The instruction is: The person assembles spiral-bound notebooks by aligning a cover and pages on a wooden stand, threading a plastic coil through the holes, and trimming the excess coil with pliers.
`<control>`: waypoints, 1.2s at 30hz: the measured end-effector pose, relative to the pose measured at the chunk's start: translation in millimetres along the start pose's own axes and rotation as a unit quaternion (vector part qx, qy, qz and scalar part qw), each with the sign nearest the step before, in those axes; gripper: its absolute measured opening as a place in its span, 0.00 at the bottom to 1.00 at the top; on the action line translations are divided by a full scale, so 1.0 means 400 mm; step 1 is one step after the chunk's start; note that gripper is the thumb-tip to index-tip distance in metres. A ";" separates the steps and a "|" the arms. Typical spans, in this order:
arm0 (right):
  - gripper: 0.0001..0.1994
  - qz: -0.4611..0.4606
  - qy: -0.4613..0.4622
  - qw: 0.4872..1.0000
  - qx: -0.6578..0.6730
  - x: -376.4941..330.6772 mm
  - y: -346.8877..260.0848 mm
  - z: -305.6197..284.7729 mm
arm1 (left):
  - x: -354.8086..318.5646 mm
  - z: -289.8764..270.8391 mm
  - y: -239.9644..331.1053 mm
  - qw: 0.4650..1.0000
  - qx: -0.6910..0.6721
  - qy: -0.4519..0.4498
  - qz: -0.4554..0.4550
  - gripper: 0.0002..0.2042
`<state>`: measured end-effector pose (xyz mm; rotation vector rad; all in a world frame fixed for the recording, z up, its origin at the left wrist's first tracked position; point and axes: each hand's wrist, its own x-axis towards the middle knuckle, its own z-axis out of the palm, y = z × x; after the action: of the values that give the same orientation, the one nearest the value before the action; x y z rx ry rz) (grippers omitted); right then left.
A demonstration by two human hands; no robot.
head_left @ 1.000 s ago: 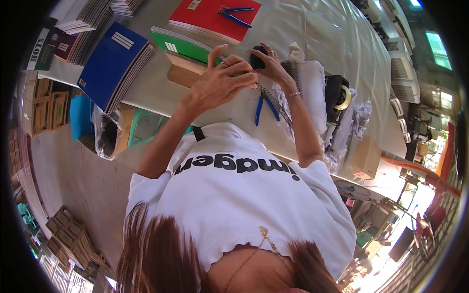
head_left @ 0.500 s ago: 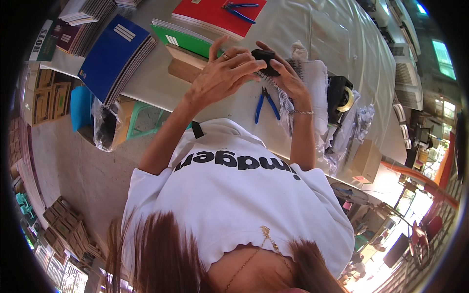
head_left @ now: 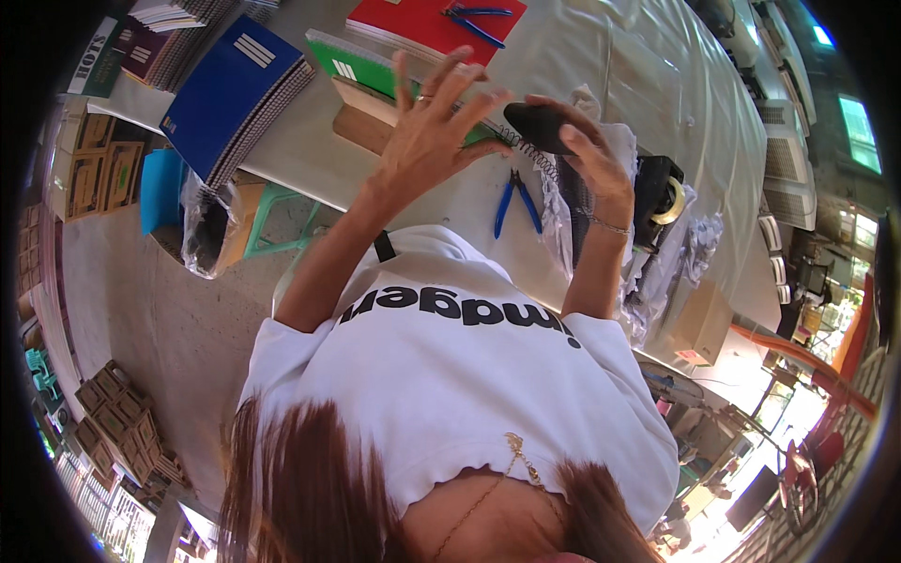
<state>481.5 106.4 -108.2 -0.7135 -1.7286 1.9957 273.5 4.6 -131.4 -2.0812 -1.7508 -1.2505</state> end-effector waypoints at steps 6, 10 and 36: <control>0.22 -0.089 -0.126 0.985 -0.083 0.012 -0.076 0.017 | -0.031 0.007 -0.017 0.995 0.029 0.004 -0.091 0.27; 0.18 0.034 -0.031 0.979 -0.201 0.044 -0.094 0.040 | -0.021 -0.006 -0.016 0.996 0.010 -0.011 -0.088 0.24; 0.24 -0.014 -0.022 0.972 0.233 -0.005 0.115 -0.020 | -0.023 -0.035 -0.062 0.997 0.037 -0.036 -0.057 0.28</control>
<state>489.0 104.4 -154.2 -0.4821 -1.2060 2.2882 245.1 -2.7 -137.9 -2.0363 -1.9419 -1.1326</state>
